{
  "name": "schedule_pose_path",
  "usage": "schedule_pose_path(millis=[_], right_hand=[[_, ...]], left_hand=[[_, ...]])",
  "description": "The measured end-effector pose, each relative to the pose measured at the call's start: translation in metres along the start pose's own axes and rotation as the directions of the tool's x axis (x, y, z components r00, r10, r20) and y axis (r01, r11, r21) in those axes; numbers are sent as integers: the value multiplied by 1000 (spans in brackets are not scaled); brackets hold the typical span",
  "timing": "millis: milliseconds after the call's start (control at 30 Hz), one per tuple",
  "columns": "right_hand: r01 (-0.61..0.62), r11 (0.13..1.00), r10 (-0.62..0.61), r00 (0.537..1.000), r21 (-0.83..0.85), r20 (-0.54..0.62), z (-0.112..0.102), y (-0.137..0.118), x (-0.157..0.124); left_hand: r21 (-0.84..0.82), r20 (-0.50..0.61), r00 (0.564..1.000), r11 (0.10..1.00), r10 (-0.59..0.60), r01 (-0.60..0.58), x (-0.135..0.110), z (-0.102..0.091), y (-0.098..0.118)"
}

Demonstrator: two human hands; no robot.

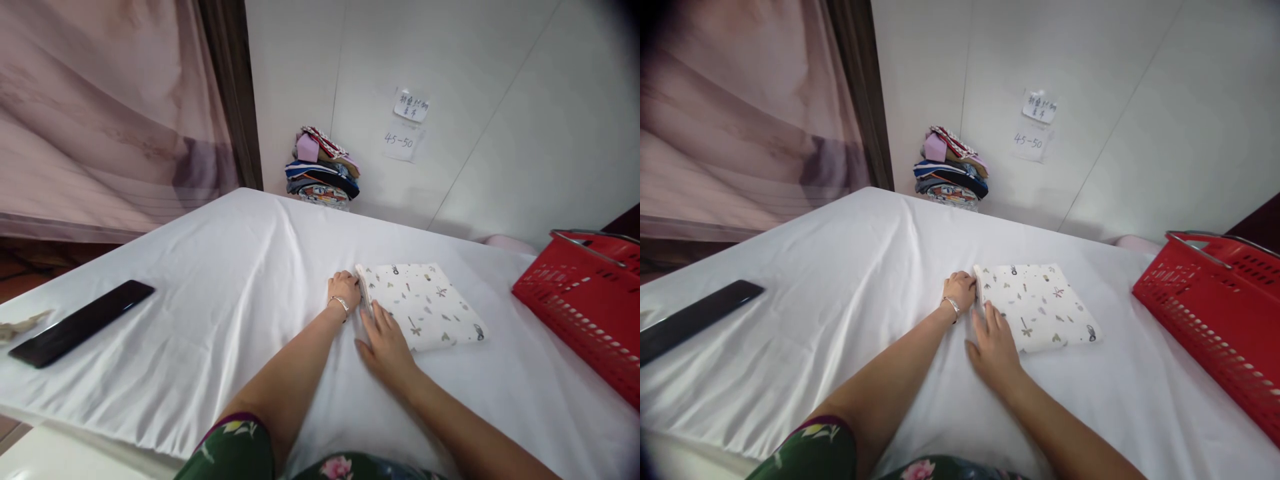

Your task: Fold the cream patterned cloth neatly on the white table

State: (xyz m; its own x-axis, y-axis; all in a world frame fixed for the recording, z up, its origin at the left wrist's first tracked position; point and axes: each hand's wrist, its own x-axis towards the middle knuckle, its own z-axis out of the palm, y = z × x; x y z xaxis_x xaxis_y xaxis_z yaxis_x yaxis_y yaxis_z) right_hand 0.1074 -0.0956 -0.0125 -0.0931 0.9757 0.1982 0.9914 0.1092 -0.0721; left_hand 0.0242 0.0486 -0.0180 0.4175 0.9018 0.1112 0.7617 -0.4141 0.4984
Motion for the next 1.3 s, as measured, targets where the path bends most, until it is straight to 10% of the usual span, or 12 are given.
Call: schedule_pose_path(millis=[433,833,1000,1100,1300], right_hand=[[15,999,-11,997,45,-71,11,-3,-7],[67,986,-58,996,152,-67,5,-1,-9],[79,983,-67,995,163,-75,4,-1,-9],[84,982,-70,994,169,-84,5,0,-8],[56,977,-44,997,207,-61,5,-2,-6]], left_hand=[[-183,128,962,948,-239,260,33,-11,25],[-51,50,965,964,-259,261,44,-5,28],[106,-126,992,994,-1,15,40,-10,42],[185,-36,961,947,274,-263,36,-3,49],[173,205,960,958,191,-228,40,18,34]])
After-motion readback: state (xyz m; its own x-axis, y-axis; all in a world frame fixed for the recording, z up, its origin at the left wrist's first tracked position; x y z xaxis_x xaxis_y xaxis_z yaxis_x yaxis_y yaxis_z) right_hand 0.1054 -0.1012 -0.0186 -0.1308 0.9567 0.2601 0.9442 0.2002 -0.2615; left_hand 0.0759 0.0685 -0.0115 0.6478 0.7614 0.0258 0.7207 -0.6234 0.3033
